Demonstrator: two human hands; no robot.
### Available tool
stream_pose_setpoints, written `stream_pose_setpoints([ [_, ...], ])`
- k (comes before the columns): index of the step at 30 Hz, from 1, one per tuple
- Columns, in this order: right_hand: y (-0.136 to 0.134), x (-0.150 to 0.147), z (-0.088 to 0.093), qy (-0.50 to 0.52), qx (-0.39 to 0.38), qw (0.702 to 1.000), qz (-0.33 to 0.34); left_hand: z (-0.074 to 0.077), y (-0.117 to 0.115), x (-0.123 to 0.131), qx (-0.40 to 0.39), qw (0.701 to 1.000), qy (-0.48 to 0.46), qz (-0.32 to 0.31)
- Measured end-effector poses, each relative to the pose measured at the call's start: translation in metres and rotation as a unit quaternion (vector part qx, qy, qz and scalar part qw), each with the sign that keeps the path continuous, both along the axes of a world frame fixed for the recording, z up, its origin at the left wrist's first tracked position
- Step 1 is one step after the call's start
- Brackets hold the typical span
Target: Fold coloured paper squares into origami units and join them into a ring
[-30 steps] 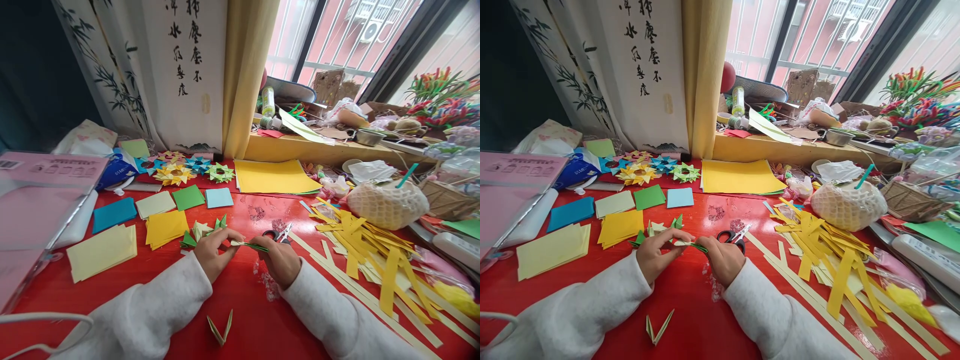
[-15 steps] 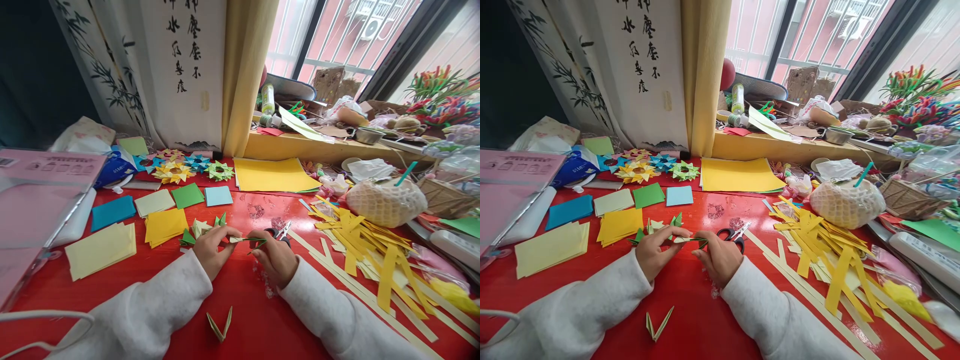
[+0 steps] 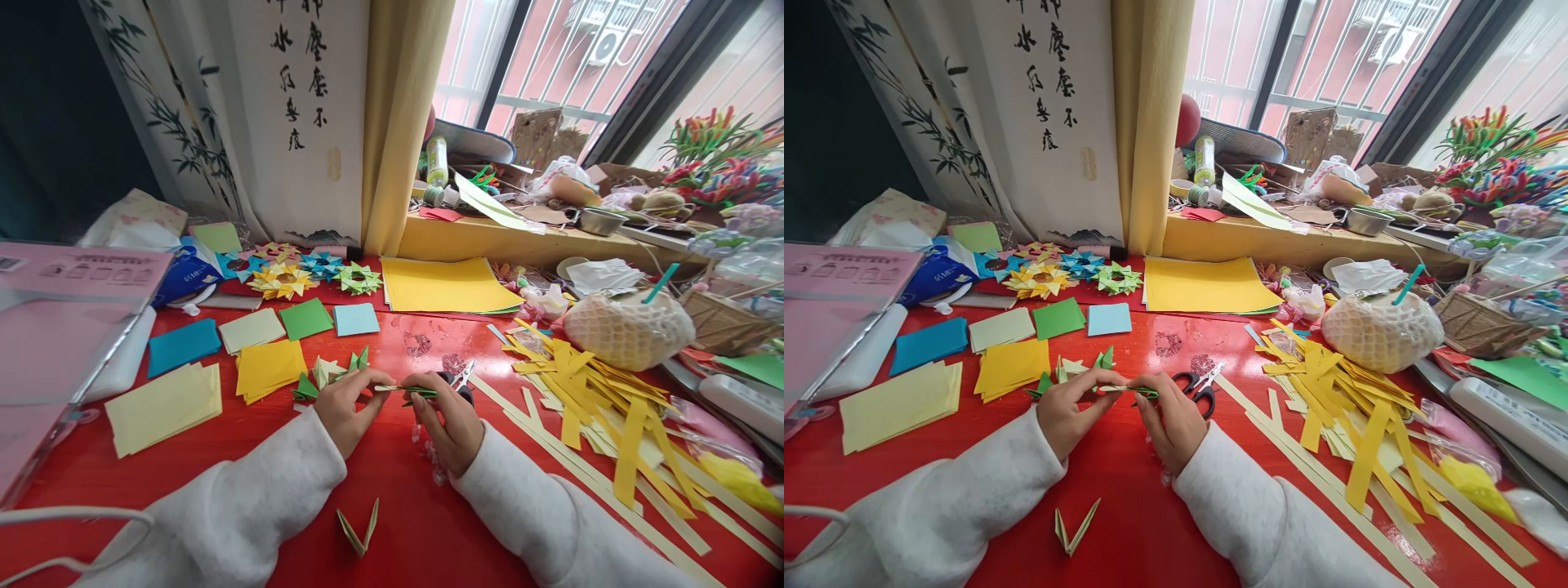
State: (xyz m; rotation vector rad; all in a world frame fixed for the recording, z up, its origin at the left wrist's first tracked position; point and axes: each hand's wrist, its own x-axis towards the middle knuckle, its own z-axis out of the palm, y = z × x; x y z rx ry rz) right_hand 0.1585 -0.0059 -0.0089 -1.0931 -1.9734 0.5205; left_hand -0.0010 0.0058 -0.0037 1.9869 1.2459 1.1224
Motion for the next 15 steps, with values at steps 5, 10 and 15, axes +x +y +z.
stream_pose_setpoints([
  [5, -0.0014, -0.0002, 0.0014, -0.009, -0.002, 1.0, -0.008, 0.0024, -0.0023, 0.0017, -0.03, 0.999, -0.027, 0.01],
  [10, -0.0025, -0.0012, 0.0033, -0.003, -0.008, 1.0, -0.011, 0.0009, -0.0022, 0.0017, -0.021, 0.999, -0.024, 0.018],
  [15, -0.0026, -0.0016, 0.0031, 0.016, -0.016, 1.0, -0.009, -0.0022, -0.0014, 0.0002, -0.007, 1.0, -0.013, 0.006],
])
